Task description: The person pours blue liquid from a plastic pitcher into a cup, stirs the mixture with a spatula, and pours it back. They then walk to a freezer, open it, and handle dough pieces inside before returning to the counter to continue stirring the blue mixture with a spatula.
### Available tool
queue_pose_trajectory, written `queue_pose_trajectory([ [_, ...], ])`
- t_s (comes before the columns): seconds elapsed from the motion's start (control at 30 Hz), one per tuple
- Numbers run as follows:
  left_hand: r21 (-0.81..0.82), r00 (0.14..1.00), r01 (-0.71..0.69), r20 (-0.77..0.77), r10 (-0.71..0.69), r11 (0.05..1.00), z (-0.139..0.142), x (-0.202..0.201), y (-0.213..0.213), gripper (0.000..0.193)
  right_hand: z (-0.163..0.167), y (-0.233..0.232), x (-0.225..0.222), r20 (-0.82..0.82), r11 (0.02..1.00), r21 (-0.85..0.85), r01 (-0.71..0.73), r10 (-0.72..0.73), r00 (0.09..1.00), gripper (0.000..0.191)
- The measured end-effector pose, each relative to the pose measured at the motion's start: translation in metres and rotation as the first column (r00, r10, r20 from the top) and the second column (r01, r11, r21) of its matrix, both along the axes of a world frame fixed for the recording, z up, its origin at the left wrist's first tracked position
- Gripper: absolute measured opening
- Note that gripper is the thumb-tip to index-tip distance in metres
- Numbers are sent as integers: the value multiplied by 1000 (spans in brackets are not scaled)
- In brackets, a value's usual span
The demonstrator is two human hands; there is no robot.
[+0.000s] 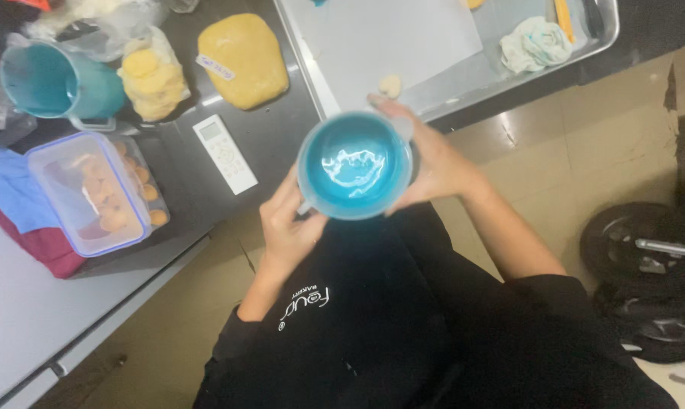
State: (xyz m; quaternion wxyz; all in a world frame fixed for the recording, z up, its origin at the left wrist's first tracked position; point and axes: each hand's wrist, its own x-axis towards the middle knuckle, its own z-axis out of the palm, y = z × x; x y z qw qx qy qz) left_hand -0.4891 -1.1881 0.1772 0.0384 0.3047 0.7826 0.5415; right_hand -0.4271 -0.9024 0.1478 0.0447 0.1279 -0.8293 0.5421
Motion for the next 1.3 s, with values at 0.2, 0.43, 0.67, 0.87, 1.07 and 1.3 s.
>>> queue_pose_trajectory([
  [0.2, -37, 997, -38, -69, 36, 999, -21, -3, 33, 34, -91, 224, 20, -6, 631, 260, 731, -756, 654, 24],
  [0.43, 32, 985, -165, -38, 166, 986, -40, 15, 179, 35, -185, 373, -14, -113, 517, 700, 493, -602, 791, 37],
  [0.67, -15, 979, -199, -51, 198, 980, -34, 32, 246, 35, -174, 390, -32, 40, 515, 776, 365, -617, 786, 27],
  [0.87, -28, 956, -269, -133, 263, 963, -34, 21, 271, 27, -121, 396, -21, -132, 619, 425, 660, -679, 722, 16],
  [1.07, 9, 964, -215, -160, 213, 977, -28, 4, 281, 29, -59, 428, 8, 18, 808, -155, 568, -573, 820, 30],
  [1.3, 25, 962, -261, -80, 262, 965, -26, -15, 256, 30, -21, 489, 68, 102, 763, -463, 451, -459, 882, 39],
])
